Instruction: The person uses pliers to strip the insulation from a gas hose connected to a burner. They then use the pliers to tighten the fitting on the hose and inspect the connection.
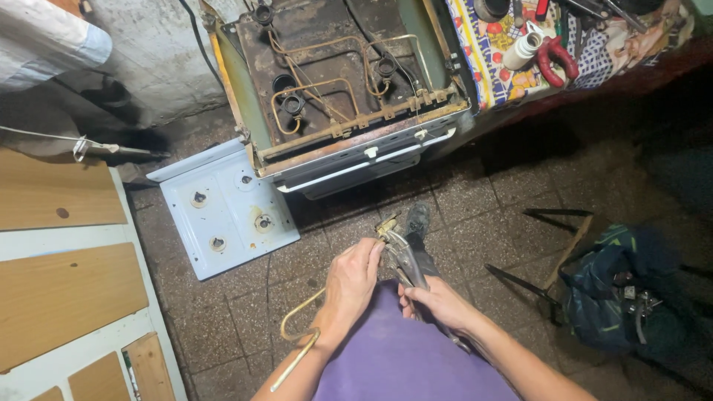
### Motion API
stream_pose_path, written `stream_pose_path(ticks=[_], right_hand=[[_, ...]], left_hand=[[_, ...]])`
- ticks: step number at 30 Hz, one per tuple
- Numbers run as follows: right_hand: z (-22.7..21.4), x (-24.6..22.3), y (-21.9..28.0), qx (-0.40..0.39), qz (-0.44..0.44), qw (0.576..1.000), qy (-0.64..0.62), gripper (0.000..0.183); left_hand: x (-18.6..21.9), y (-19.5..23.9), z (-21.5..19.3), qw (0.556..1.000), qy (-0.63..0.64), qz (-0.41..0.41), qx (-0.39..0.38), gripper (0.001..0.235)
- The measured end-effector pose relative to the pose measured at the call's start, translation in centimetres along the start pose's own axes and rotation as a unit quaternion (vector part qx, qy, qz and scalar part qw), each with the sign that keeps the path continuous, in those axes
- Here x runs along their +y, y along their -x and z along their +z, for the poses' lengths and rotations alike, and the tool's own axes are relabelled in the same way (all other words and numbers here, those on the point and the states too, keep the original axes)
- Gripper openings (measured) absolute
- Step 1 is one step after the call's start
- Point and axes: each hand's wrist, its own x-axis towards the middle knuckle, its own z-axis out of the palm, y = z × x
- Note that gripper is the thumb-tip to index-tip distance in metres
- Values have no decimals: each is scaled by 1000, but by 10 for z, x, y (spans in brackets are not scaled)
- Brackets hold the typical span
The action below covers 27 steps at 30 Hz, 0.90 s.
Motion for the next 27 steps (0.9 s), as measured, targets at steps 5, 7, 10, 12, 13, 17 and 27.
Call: stream_pose_path(ticks=[5, 7, 10, 12, 13, 17, 27], right_hand=[[5, -14, 3, 40, -63, 991, 108, 9], [0, -9, -2, 39, -81, 993, 80, 9], [-2, -22, 4, 40, -113, 993, 18, 10], [-3, -31, 8, 46, -131, 990, -17, 11], [-5, -32, 7, 33, -148, 986, -72, 14], [-9, -42, 12, -31, -194, 971, -134, 19], [-12, -62, 12, -48, -277, 932, -230, 10]], left_hand=[[24, -8, -18, 999, 26, -11, -25, 18], [25, -8, -17, 1000, 25, 13, -6, 19], [43, -2, -32, 985, 35, 155, 61, 23], [45, 5, -30, 954, 47, 275, 107, 19], [38, 12, -20, 954, 36, 274, 116, 16], [23, -6, 0, 960, 252, -91, -86, 52], [46, 2, -9, 978, 207, -35, -10, 38]])
